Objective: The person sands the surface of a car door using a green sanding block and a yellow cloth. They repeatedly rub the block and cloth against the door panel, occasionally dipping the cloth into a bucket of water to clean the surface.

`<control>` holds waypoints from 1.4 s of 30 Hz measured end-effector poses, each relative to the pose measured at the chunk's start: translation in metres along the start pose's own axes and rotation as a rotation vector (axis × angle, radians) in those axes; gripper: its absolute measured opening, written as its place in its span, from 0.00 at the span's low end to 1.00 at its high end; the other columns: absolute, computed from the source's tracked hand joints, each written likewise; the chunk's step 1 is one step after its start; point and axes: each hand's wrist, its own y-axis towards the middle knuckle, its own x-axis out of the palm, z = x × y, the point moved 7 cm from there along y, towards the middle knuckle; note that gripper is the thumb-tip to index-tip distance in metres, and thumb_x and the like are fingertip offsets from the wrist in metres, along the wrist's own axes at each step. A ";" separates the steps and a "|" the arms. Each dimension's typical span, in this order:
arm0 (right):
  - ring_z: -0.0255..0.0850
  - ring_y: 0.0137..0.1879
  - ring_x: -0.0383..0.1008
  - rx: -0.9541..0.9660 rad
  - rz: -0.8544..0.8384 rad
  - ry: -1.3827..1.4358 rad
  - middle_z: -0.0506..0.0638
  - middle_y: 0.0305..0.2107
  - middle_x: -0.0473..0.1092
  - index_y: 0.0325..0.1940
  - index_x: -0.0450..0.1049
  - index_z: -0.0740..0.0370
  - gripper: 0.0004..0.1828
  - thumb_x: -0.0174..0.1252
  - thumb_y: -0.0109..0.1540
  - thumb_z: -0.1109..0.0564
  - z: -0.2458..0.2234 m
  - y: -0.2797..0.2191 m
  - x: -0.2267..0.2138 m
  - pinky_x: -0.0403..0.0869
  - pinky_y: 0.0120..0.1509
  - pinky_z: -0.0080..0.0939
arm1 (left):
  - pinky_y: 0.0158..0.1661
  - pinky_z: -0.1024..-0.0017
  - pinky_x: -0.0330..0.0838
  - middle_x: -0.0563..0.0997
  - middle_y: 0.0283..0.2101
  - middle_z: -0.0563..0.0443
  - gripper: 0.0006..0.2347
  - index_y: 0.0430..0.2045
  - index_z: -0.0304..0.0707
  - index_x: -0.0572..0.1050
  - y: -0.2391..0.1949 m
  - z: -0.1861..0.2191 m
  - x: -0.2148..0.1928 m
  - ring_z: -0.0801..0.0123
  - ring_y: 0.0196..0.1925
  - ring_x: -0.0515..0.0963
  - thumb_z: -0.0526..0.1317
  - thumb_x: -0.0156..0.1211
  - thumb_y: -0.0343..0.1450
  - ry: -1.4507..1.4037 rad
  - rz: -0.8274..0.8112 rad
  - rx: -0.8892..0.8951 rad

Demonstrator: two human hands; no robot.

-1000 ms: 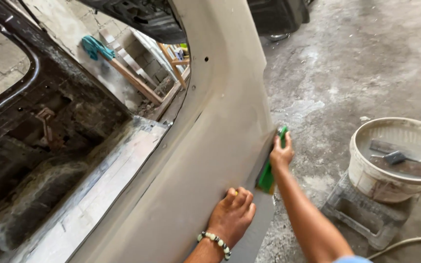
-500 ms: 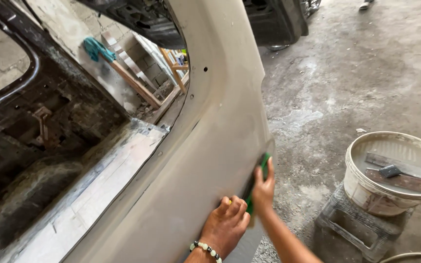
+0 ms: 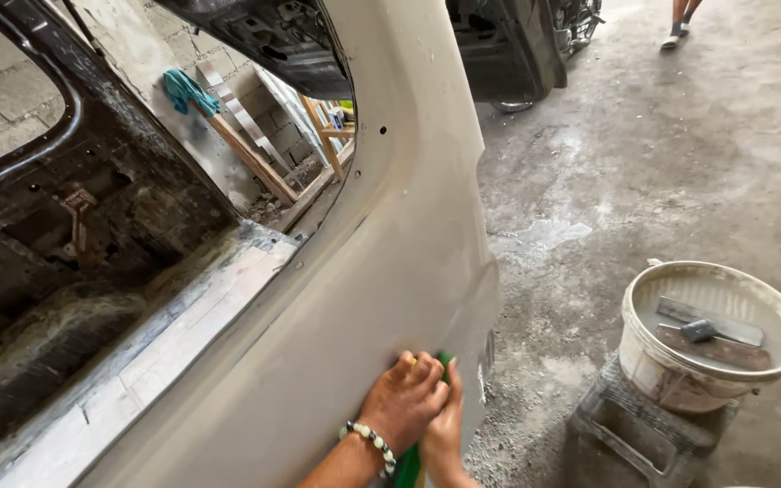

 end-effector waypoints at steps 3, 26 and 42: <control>0.51 0.73 0.59 0.236 -0.133 0.286 0.60 0.66 0.62 0.75 0.55 0.63 0.37 0.59 0.62 0.59 0.051 -0.055 -0.013 0.57 0.74 0.48 | 0.62 0.57 0.56 0.77 0.51 0.50 0.14 0.40 0.42 0.81 0.004 -0.009 -0.023 0.59 0.61 0.68 0.42 0.55 0.65 0.076 0.230 -0.023; 0.35 0.52 0.71 0.690 -0.568 0.429 0.49 0.52 0.74 0.76 0.61 0.55 0.32 0.55 0.65 0.56 0.030 0.097 -0.223 0.71 0.58 0.38 | 0.49 0.69 0.77 0.83 0.49 0.46 0.20 0.55 0.33 0.74 0.095 0.164 0.075 0.68 0.48 0.83 0.44 0.65 0.71 -1.805 0.368 -0.998; 0.46 0.66 0.67 0.144 -0.991 -0.206 0.56 0.60 0.67 0.72 0.64 0.57 0.36 0.65 0.60 0.53 0.022 0.300 -0.315 0.62 0.71 0.43 | 0.33 0.68 0.72 0.83 0.27 0.45 0.12 0.33 0.26 0.78 0.269 0.212 0.109 0.73 0.29 0.77 0.40 0.51 0.75 -1.681 0.362 -1.356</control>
